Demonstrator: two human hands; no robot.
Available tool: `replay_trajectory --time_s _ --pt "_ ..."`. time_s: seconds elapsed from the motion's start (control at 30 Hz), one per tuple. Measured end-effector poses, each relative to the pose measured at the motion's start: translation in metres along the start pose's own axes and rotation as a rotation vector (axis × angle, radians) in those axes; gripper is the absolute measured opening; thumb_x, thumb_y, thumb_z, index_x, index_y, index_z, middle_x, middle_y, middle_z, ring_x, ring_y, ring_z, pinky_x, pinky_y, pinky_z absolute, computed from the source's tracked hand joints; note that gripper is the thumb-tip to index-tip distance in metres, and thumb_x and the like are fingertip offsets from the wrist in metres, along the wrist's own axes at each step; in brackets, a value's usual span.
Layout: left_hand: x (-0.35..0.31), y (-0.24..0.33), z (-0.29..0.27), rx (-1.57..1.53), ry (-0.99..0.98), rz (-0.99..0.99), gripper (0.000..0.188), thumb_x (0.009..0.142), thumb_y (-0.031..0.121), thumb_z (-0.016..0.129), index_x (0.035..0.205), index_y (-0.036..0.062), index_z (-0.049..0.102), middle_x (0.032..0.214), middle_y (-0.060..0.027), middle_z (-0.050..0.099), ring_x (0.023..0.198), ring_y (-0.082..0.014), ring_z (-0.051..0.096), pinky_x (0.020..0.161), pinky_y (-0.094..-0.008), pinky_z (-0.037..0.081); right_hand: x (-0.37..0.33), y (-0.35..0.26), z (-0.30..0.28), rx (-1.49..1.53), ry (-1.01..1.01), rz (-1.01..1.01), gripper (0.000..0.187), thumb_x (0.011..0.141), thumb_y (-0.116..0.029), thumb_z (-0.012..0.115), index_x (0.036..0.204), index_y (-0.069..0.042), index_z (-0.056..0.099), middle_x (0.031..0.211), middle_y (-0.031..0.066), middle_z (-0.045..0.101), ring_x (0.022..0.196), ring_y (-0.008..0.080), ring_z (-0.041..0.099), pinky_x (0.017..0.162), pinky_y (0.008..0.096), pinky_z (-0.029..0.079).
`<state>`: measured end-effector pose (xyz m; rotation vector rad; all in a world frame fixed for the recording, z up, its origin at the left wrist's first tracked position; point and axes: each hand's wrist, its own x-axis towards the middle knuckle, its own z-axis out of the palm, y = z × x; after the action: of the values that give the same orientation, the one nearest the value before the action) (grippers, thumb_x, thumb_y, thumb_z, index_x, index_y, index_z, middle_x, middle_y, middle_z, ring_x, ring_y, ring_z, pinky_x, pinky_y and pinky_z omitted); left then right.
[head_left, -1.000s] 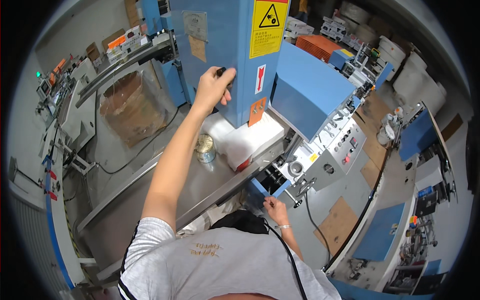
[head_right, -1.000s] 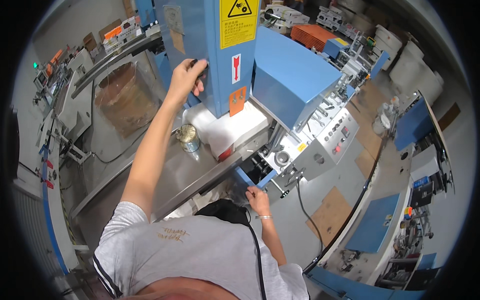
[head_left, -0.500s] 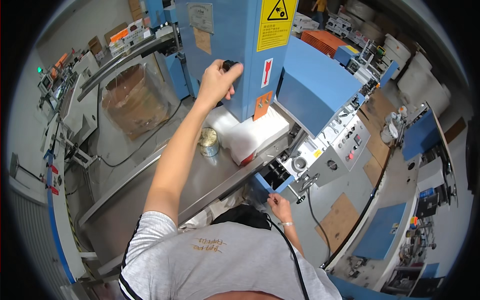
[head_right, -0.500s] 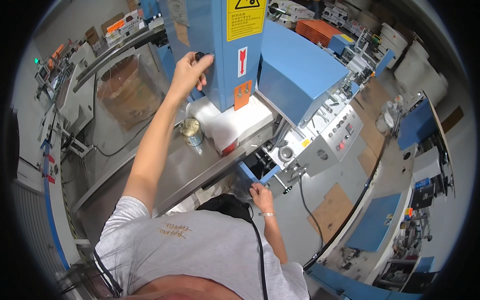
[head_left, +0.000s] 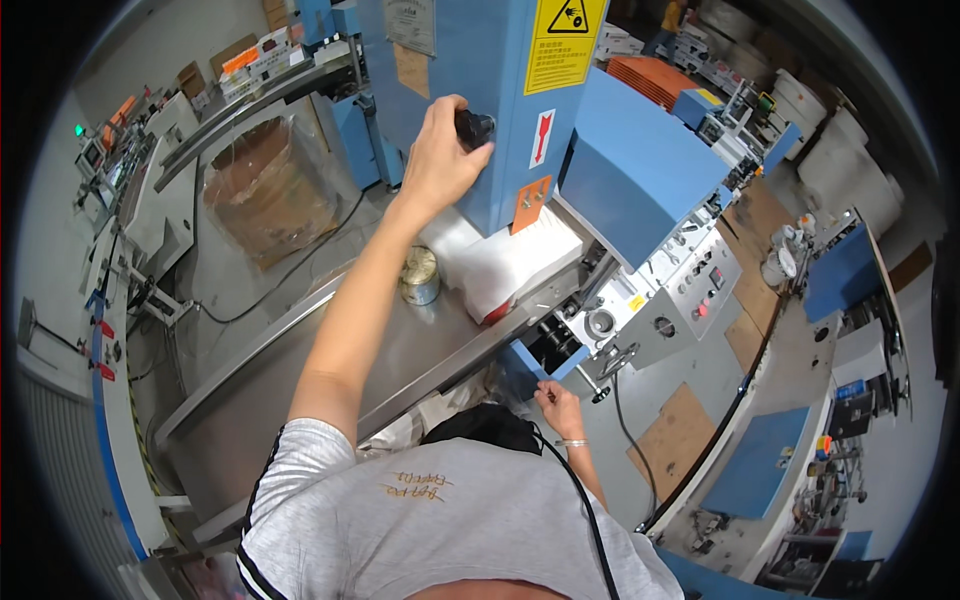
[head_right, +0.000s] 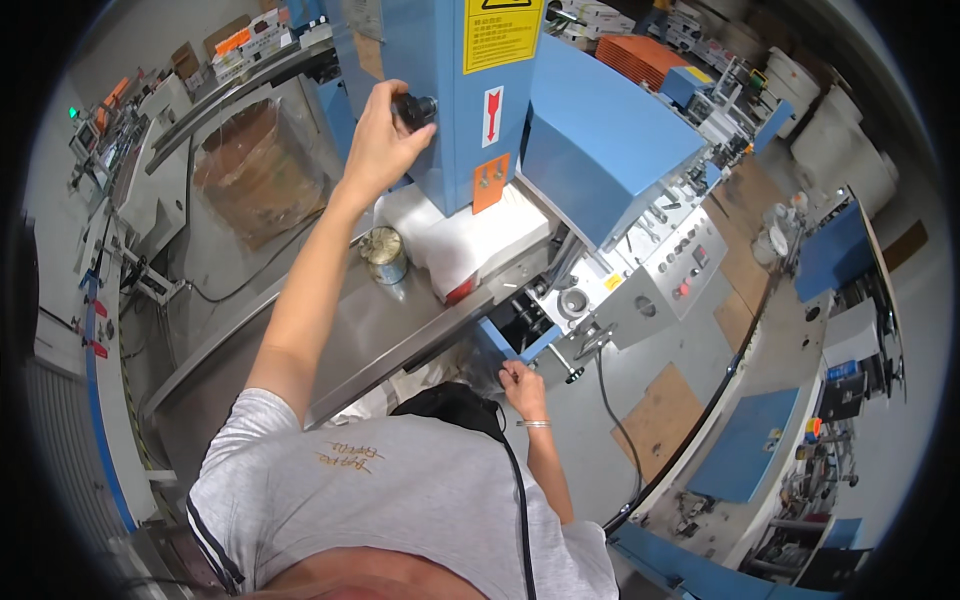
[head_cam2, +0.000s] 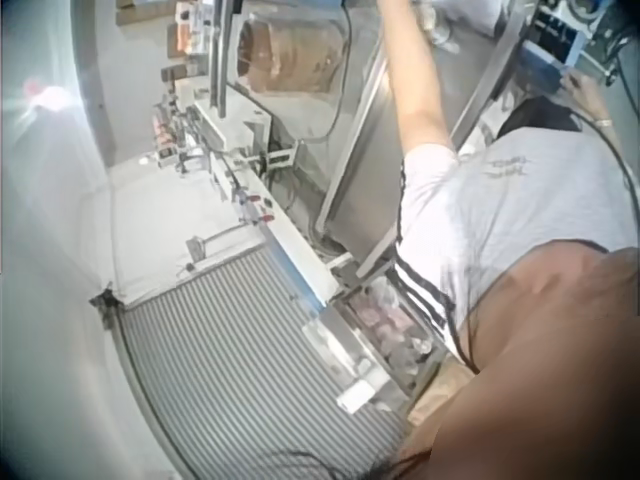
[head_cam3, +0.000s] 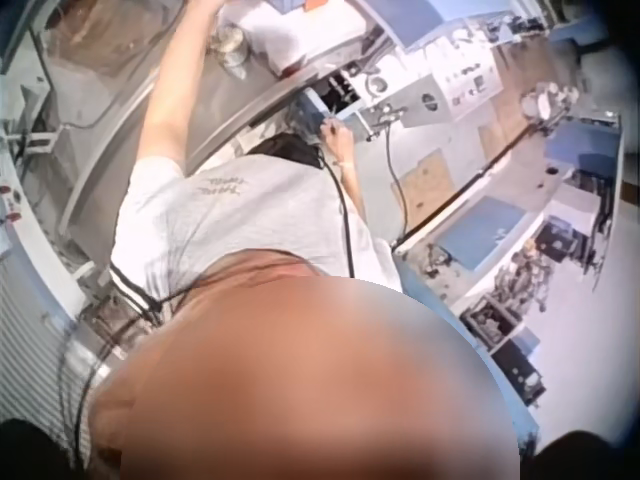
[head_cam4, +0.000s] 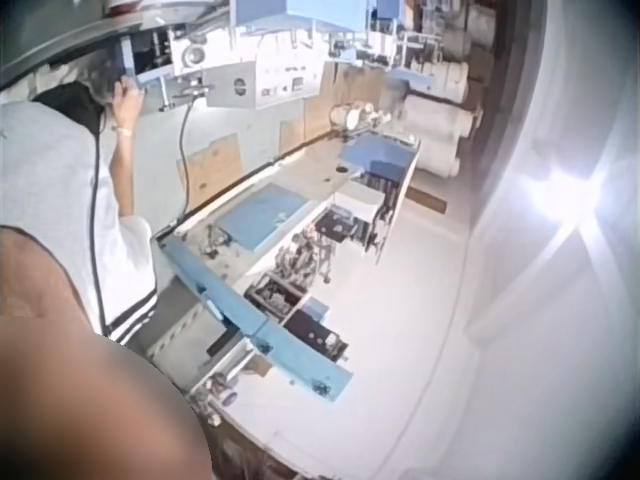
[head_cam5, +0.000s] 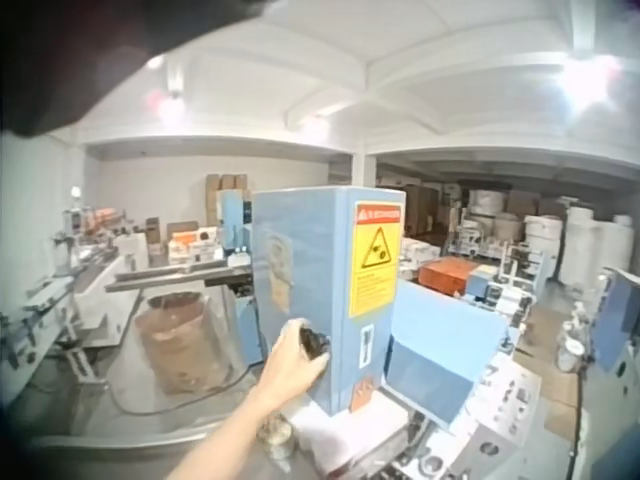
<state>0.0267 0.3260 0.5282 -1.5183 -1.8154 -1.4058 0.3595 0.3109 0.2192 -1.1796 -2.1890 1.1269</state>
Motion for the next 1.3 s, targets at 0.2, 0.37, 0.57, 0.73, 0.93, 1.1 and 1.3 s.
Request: replay_trajectory --time_s 0.2,0.37,0.57,0.73,0.93,1.1,1.3 --pt "0.006 -0.005 -0.010 -0.765 -0.298 -0.791 0.061 0.089 0.050 0.048 0.097 -0.0097 0.050 0.070 -0.0135 0.059 0.046 -0.0141 0.057 0.038 -0.0224 0.045 0.005 -0.003 0.004 -0.001 0.018 -0.037 0.021 0.080 -0.019 0.065 0.097 -0.006 0.065 0.083 0.0132 0.067 0.075 0.0274 0.066 0.069 0.0347 0.051" --pt "-0.003 0.006 -0.003 -0.837 -0.109 -0.656 0.050 0.088 0.028 0.060 0.112 -0.0121 0.042 0.093 -0.0189 0.058 0.062 -0.0181 0.064 0.050 -0.0249 0.054 0.003 -0.007 0.005 0.001 -0.028 0.007 0.023 0.079 -0.019 0.065 0.099 -0.006 0.065 0.084 0.0134 0.067 0.076 0.0270 0.066 0.070 0.0341 0.051" --pt "-0.001 0.015 -0.008 -0.864 -0.052 -0.677 0.048 0.081 0.017 0.067 0.111 -0.0115 0.042 0.088 -0.0158 0.059 0.063 -0.0171 0.063 0.056 -0.0233 0.054 0.004 -0.022 0.007 0.021 -0.023 -0.065 0.022 0.080 -0.018 0.065 0.099 -0.006 0.065 0.082 0.0125 0.067 0.074 0.0260 0.066 0.068 0.0336 0.051" --pt "-0.019 0.019 -0.041 -0.538 -0.109 -0.615 0.046 0.079 0.018 0.065 0.111 -0.0099 0.048 0.092 -0.0136 0.061 0.059 -0.0142 0.063 0.053 -0.0224 0.049 0.008 -0.055 -0.010 0.073 -0.002 -0.109 0.022 0.081 -0.015 0.065 0.100 -0.004 0.065 0.081 0.0110 0.067 0.067 0.0181 0.063 0.065 0.0285 0.050" --pt "-0.083 0.039 -0.037 -0.748 -0.172 -0.651 0.045 0.081 0.011 0.065 0.117 -0.0034 0.041 0.088 -0.0093 0.057 0.059 -0.0119 0.060 0.051 -0.0222 0.049 0.028 -0.124 -0.033 0.521 -0.077 -0.080 0.027 0.091 -0.019 0.057 0.113 -0.004 0.058 0.091 0.0058 0.065 0.078 0.0098 0.060 0.070 0.0249 0.049" --pt "-0.153 0.080 -0.007 -0.503 -0.358 -0.417 0.049 0.082 0.014 0.064 0.123 0.0042 0.040 0.096 -0.0121 0.057 0.066 -0.0155 0.062 0.057 -0.0302 0.049 0.038 -0.178 -0.046 1.315 -0.425 -0.053 0.042 0.099 -0.030 0.039 0.132 -0.005 0.040 0.119 0.0091 0.054 0.095 0.0122 0.058 0.076 0.0262 0.050" --pt "-0.156 0.084 -0.005 -0.347 -0.411 -0.084 0.061 0.072 0.010 0.064 0.127 0.0021 0.039 0.115 -0.0178 0.051 0.087 -0.0309 0.060 0.072 -0.0348 0.050 0.038 -0.194 -0.044 1.310 -0.336 0.032 0.036 0.099 -0.028 0.039 0.124 -0.002 0.044 0.106 0.0079 0.058 0.095 0.0143 0.059 0.082 0.0272 0.050"
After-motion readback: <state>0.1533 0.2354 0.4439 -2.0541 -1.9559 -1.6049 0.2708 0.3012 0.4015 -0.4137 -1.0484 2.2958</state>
